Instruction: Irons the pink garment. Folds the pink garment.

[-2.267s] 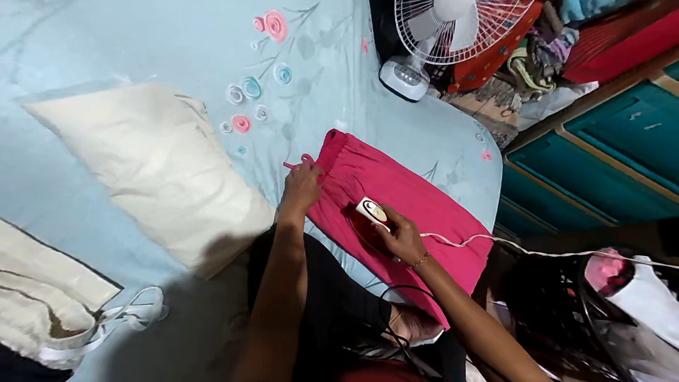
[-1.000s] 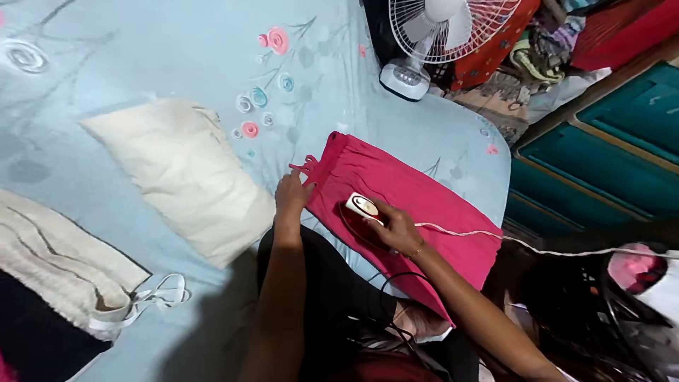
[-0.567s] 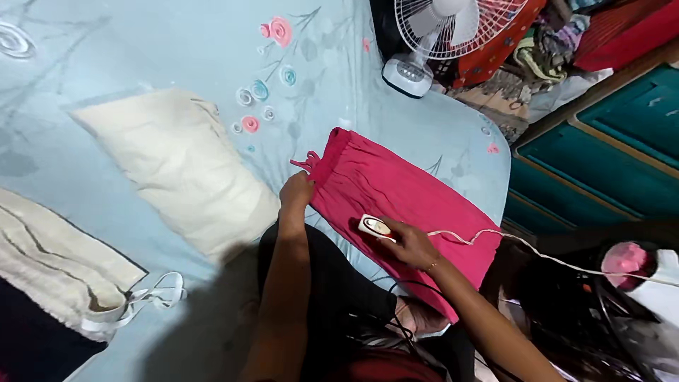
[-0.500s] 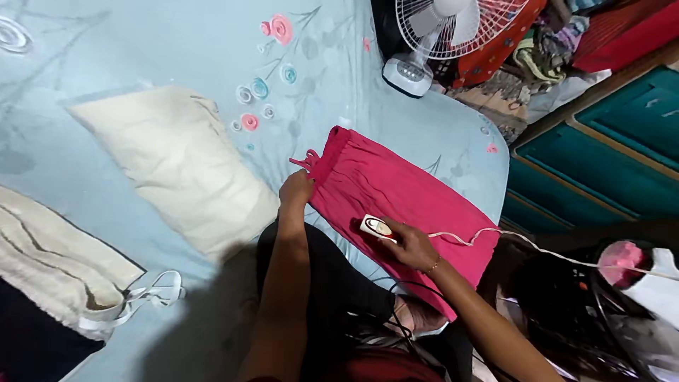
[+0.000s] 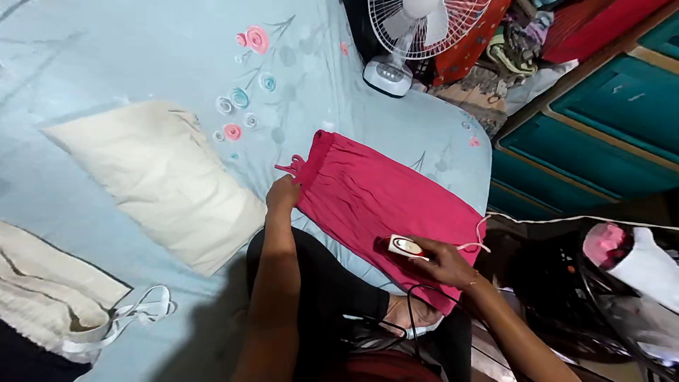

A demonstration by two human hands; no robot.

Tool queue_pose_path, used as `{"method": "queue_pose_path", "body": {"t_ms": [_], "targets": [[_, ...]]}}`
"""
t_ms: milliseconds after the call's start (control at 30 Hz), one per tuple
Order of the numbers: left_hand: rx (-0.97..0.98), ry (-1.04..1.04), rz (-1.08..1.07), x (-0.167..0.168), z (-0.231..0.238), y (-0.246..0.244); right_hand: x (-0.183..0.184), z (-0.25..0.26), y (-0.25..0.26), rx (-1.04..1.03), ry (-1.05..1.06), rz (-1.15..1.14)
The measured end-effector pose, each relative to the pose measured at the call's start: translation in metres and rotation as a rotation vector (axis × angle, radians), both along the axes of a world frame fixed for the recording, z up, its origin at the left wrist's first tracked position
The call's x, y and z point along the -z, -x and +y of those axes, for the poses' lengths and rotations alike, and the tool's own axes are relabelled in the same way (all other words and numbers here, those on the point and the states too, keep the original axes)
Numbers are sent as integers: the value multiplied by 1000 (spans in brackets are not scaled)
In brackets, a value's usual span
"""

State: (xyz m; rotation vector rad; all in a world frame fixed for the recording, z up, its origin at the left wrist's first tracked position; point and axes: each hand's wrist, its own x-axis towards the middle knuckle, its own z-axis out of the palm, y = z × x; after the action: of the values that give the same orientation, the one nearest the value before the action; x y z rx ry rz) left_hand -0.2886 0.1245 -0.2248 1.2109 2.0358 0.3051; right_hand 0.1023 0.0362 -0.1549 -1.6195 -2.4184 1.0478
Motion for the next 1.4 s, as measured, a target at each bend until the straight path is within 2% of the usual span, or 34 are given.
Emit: {"method": "queue_pose_path", "body": {"t_ms": [100,233,533,700,900,1067,1267,1333,1400], "targets": [[0,5,-6,0,1,0,-5,9,-10,192,-64,85],[9,-2,-18,0,3,1,3,43,10,391,-155,130],[-14,16,-6,4,7,3,28,188,84,477,-189,3],[-19,40,-28,2,8,5,33,228,78,444,-156,7],[-13,33,-28,4,7,5,24,202,5,568,-159,-30],[0,18,-1,6,7,4,11,153,-58,729,-160,-19],[-2,29,-4,-4,5,0,1,97,-103,853,-146,-21],[-30,-8,11,-5,1,-3,-3,83,-116,879,-144,-18],[-75,-137,53,-7,-4,-9,-10,69,-129,902,-150,-37]]}}
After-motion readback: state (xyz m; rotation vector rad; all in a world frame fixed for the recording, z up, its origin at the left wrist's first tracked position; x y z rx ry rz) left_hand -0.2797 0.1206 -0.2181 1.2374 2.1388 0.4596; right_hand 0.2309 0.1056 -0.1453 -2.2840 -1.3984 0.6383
